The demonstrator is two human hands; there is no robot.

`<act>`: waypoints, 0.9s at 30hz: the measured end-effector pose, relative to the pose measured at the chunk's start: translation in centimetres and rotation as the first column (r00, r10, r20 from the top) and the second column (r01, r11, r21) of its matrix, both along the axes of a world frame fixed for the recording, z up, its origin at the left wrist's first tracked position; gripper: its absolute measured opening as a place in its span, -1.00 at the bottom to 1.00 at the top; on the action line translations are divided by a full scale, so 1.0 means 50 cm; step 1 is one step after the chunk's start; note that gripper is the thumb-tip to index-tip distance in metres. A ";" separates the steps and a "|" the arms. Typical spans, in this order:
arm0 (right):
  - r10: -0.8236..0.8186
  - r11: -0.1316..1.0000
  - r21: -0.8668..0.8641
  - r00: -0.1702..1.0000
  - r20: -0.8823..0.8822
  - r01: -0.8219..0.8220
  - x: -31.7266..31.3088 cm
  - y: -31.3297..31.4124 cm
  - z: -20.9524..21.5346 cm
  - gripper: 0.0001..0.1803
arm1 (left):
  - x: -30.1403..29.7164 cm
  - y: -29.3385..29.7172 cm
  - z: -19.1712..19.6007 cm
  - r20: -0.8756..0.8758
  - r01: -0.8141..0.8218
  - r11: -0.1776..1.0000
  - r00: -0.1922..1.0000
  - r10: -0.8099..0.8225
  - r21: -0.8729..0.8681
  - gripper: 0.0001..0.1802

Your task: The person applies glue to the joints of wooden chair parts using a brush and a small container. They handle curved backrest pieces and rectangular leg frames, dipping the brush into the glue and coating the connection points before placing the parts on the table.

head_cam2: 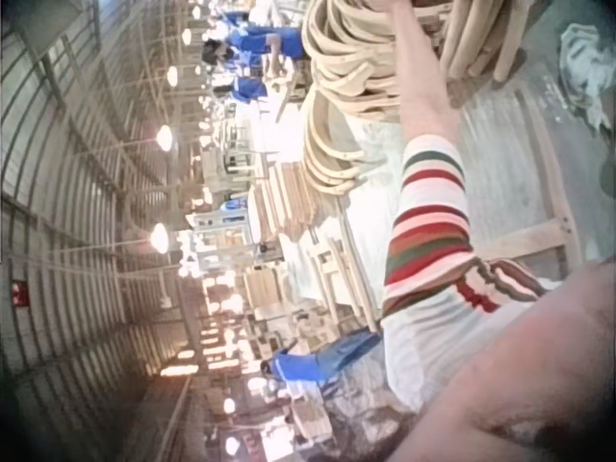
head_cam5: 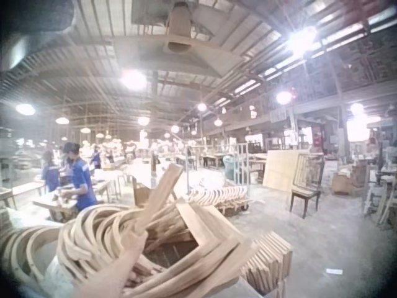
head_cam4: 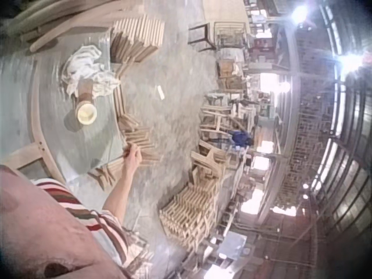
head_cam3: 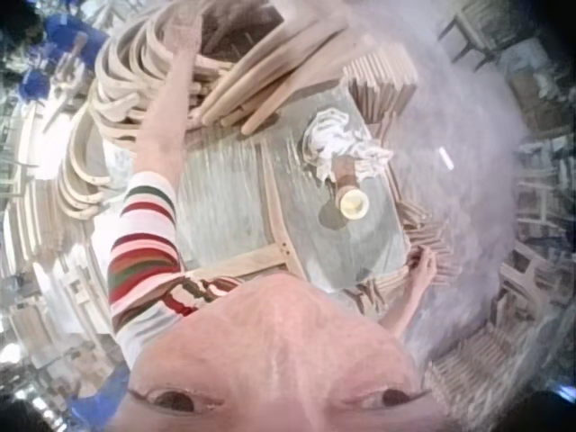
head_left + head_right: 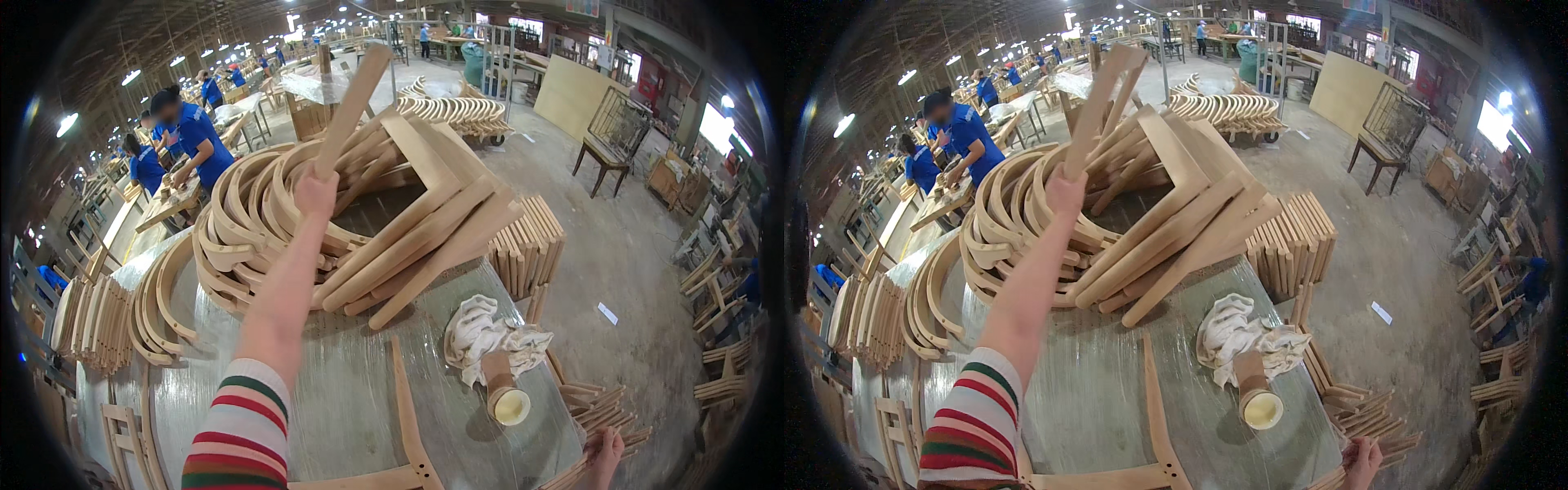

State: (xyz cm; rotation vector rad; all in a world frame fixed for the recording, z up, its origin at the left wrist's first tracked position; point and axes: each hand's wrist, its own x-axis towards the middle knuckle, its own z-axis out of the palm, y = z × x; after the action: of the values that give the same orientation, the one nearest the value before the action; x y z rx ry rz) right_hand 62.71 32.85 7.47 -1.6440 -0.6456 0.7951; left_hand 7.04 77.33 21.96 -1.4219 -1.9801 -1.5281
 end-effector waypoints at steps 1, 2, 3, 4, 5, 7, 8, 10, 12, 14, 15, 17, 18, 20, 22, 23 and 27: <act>-0.011 1.000 0.015 1.000 0.011 0.011 -0.014 0.017 0.009 -0.72 | -0.030 -0.015 0.031 -0.014 -0.007 0.999 1.000 0.008 0.047 -0.65; -0.042 0.999 0.023 0.999 0.025 0.041 -0.029 0.026 0.019 -0.72 | -0.033 -0.025 0.059 -0.025 0.006 0.996 1.000 -0.003 0.085 -0.63; -0.070 0.997 0.031 0.997 0.039 0.069 -0.044 0.035 0.031 -0.72 | -0.030 -0.042 0.078 0.026 0.018 0.997 0.999 -0.020 0.069 -0.62; -0.025 0.999 0.044 0.999 0.024 0.024 -0.061 0.051 0.048 -0.72 | -0.047 -0.067 0.098 0.015 0.063 0.987 0.998 -0.066 0.147 -0.63; 0.022 0.998 0.058 1.000 0.010 -0.023 -0.079 0.066 0.068 -0.72 | -0.071 -0.100 0.120 -0.003 0.107 0.969 0.994 -0.109 0.222 -0.64; 0.098 0.982 0.162 0.995 -0.008 -0.095 -0.087 0.069 0.073 -0.70 | -0.093 -0.167 0.149 0.005 0.192 0.938 0.979 -0.202 0.289 -0.70; 0.113 0.979 0.163 0.992 0.048 -0.119 -0.097 0.071 0.076 -0.70 | -0.108 -0.211 0.164 0.055 0.264 0.877 0.949 -0.311 0.402 -0.71; 0.168 0.971 0.145 0.974 0.150 -0.189 -0.135 0.084 0.127 -0.70 | -0.165 -0.335 0.183 0.138 0.251 0.831 0.922 -0.361 0.497 -0.71; 0.209 0.948 0.222 0.971 0.113 -0.230 -0.129 0.068 0.146 -0.70 | -0.196 -0.456 0.195 0.236 0.130 0.850 0.929 -0.283 0.510 -0.69; 0.215 0.938 0.253 0.971 0.104 -0.235 -0.126 0.042 0.162 -0.70 | -0.212 -0.589 0.183 0.371 0.080 0.891 0.890 -0.266 0.446 -0.71; 0.194 0.942 0.257 0.974 0.116 -0.218 -0.129 0.030 0.175 -0.70 | -0.217 -0.657 0.174 0.431 0.064 0.923 0.871 -0.237 0.378 -0.72; 0.160 0.942 0.273 0.977 0.142 -0.194 -0.125 -0.008 0.196 -0.70 | -0.222 -0.788 0.118 0.570 0.075 0.964 0.793 -0.213 0.255 -0.76; 0.142 0.943 0.280 0.979 0.148 -0.179 -0.122 -0.033 0.204 -0.70 | -0.217 -0.858 0.079 0.639 0.130 0.978 0.741 -0.206 0.165 -0.77; 0.140 0.942 0.286 0.980 0.140 -0.175 -0.127 -0.069 0.219 -0.71 | -0.218 -1.026 0.000 0.729 0.250 0.968 0.657 -0.193 0.030 -0.77; 0.134 0.948 0.271 0.983 0.129 -0.165 -0.126 -0.103 0.232 -0.72 | -0.200 -1.183 -0.081 0.822 0.334 0.941 0.552 -0.141 -0.063 -0.77; 0.146 0.947 0.268 0.980 0.136 -0.178 -0.119 -0.120 0.235 -0.71 | -0.185 -1.248 -0.109 0.870 0.355 0.930 0.483 -0.093 -0.098 -0.77; 0.155 0.953 0.236 0.976 0.156 -0.189 -0.108 -0.181 0.218 -0.71 | -0.125 -1.440 -0.195 0.903 0.383 0.861 0.390 0.178 -0.335 -0.79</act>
State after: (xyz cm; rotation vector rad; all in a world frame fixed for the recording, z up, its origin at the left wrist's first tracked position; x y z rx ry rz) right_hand 57.28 23.82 18.36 -1.4320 -0.9576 0.6976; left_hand 0.79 5.32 12.20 -0.7925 -3.1944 -2.3213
